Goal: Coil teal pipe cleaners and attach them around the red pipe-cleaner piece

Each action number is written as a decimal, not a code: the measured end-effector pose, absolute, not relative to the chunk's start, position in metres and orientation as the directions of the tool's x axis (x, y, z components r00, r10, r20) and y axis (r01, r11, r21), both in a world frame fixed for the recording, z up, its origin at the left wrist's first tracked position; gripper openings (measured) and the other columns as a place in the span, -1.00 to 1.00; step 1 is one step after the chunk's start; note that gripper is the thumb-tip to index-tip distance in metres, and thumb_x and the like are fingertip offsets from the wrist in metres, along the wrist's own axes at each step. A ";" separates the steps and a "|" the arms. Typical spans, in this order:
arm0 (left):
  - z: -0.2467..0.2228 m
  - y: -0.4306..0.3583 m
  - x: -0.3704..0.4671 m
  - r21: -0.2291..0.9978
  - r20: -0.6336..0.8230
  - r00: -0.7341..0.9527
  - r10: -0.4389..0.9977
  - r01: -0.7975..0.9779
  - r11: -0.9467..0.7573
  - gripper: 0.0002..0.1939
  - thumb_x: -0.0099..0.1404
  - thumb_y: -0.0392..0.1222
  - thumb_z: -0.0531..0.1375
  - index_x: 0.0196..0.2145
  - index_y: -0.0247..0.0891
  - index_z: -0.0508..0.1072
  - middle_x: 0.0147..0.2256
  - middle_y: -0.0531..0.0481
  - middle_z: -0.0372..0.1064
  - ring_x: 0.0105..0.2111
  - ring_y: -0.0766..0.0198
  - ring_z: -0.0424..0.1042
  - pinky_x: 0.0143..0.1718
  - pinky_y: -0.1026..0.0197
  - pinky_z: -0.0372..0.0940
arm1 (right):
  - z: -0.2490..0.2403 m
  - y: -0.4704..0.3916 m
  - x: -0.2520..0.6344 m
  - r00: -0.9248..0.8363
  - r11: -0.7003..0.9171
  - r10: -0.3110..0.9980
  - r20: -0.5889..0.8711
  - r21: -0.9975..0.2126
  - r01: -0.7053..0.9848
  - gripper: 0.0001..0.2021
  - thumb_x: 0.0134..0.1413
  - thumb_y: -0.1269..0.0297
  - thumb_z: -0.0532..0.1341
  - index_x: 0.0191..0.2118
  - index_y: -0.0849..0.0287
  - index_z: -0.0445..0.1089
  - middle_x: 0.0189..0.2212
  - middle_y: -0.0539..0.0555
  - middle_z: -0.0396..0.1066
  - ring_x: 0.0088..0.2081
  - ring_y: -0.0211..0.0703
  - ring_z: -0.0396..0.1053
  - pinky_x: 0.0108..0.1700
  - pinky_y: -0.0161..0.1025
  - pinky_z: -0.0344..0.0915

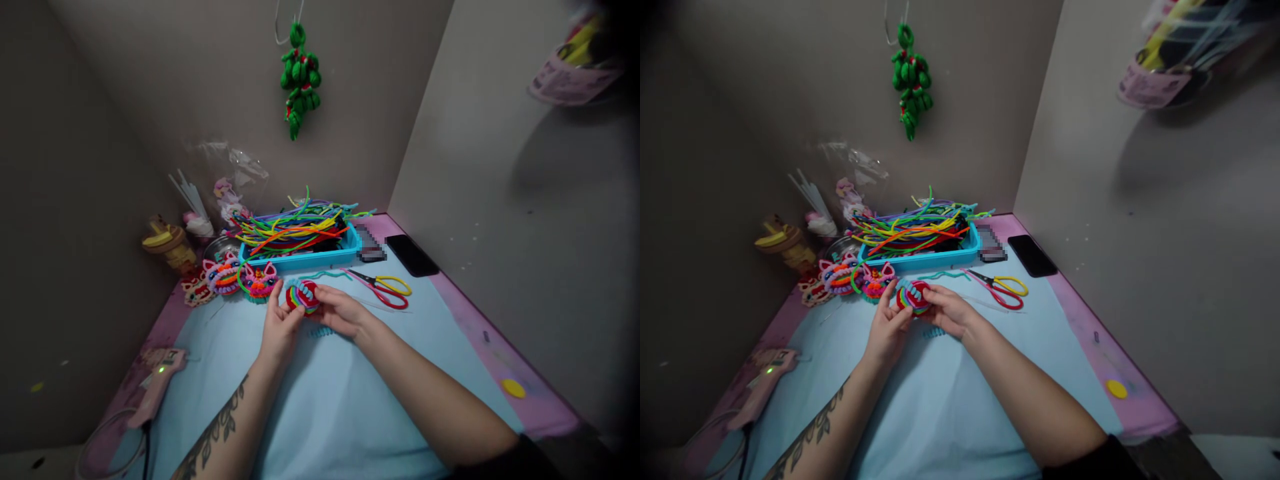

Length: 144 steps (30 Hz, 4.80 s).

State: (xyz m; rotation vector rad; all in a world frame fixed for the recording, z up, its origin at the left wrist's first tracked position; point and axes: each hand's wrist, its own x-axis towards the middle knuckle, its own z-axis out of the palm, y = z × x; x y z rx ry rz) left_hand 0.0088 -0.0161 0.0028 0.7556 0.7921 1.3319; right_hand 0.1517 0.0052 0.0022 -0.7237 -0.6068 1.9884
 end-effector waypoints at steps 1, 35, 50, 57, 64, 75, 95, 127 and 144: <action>0.003 -0.017 0.009 0.847 -0.064 0.077 0.995 -0.522 0.095 0.03 -0.08 -0.21 0.42 0.25 -0.21 -0.03 -0.33 -0.04 0.53 -0.29 0.21 0.51 -0.16 0.18 0.32 | 0.001 0.005 0.151 -0.426 -0.472 0.873 -0.238 -0.636 -0.610 -0.68 -0.14 0.23 0.39 -0.21 0.18 0.39 -0.35 0.03 0.50 -0.35 -0.24 0.43 -0.28 -0.28 0.33; -0.017 -0.010 0.005 0.904 -0.003 0.053 0.999 -0.427 0.026 -0.13 -0.02 -0.09 0.39 0.19 -0.18 0.11 -0.05 -0.13 0.35 -0.11 0.21 0.40 -0.05 0.19 0.25 | 0.007 -0.001 0.146 -0.347 -0.327 0.930 -0.124 -0.714 -0.619 -0.42 -0.37 0.23 0.47 -0.11 0.16 0.34 -0.23 0.06 0.45 -0.24 -0.13 0.40 -0.19 -0.24 0.31; -0.004 -0.012 0.006 0.763 -0.152 0.062 0.986 -0.627 0.157 -0.29 -0.03 -0.26 0.40 0.06 -0.18 0.22 -0.28 0.02 0.45 -0.30 0.31 0.47 -0.18 0.26 0.34 | -0.007 0.009 0.149 -0.196 -0.184 0.977 -0.087 -0.811 -0.556 -0.53 -0.13 0.02 0.35 -0.07 0.02 0.31 -0.16 0.04 0.41 -0.14 -0.11 0.38 -0.10 -0.15 0.32; -0.005 -0.013 0.005 0.775 -0.181 0.078 0.980 -0.603 0.190 -0.22 -0.06 -0.26 0.42 0.10 -0.16 0.19 -0.34 0.07 0.42 -0.41 0.37 0.43 -0.29 0.30 0.35 | -0.004 0.004 0.153 -0.247 0.185 0.947 0.204 -0.978 -0.099 -0.27 -0.32 0.21 0.47 0.09 0.00 0.27 0.16 0.11 0.14 0.22 0.05 0.04 0.22 -0.03 0.00; -0.003 -0.013 0.003 0.847 -0.237 0.017 0.971 -0.486 0.215 -0.42 0.11 0.13 0.25 0.04 -0.16 0.33 -0.37 0.02 0.39 -0.43 0.34 0.42 -0.43 0.30 0.31 | -0.008 0.007 0.159 -0.283 0.105 0.948 0.145 -0.983 -0.152 -0.37 -0.16 0.24 0.39 0.09 0.04 0.22 0.02 0.08 0.28 0.01 -0.07 0.30 0.05 -0.13 0.23; -0.006 -0.008 -0.004 0.997 0.027 -0.158 0.987 -0.067 -0.037 -0.67 0.02 -0.03 0.33 -0.29 -0.29 0.52 -0.41 0.00 0.45 -0.42 0.32 0.38 -0.34 0.28 0.28 | -0.003 0.004 0.163 -0.243 0.288 0.935 0.257 -0.952 0.102 -0.38 -0.04 0.27 0.29 0.18 -0.02 0.16 0.10 0.10 0.19 0.12 -0.03 0.20 0.15 -0.07 0.13; -0.012 -0.001 -0.008 0.981 -0.125 -0.093 0.988 -0.162 0.109 -0.63 -0.08 -0.08 0.39 -0.32 -0.33 0.50 -0.44 -0.01 0.48 -0.47 0.34 0.41 -0.37 0.30 0.30 | -0.014 0.005 0.158 -0.122 0.241 0.965 0.231 -0.968 0.072 -0.48 -0.01 0.26 0.25 0.12 0.01 0.21 0.06 0.09 0.24 0.05 -0.07 0.28 0.12 -0.08 0.20; -0.011 -0.001 -0.008 1.000 -0.024 -0.110 0.994 0.004 0.025 -0.73 -0.02 -0.16 0.31 -0.33 -0.31 0.46 -0.46 0.00 0.42 -0.46 0.31 0.37 -0.38 0.28 0.27 | -0.019 0.001 0.149 -0.051 0.272 0.962 0.267 -0.953 0.132 -0.45 -0.08 0.30 0.30 0.06 0.05 0.14 0.07 0.13 0.25 0.07 -0.04 0.26 0.11 -0.06 0.23; -0.010 0.002 -0.009 0.991 0.046 -0.186 0.982 0.131 -0.022 -0.78 0.04 -0.14 0.27 -0.34 -0.29 0.46 -0.43 -0.03 0.46 -0.42 0.26 0.41 -0.35 0.26 0.28 | -0.017 0.000 0.143 -0.040 0.253 0.967 0.250 -0.961 0.111 -0.48 -0.11 0.32 0.31 0.02 0.07 0.16 -0.02 0.10 0.29 0.01 -0.07 0.31 0.07 -0.10 0.26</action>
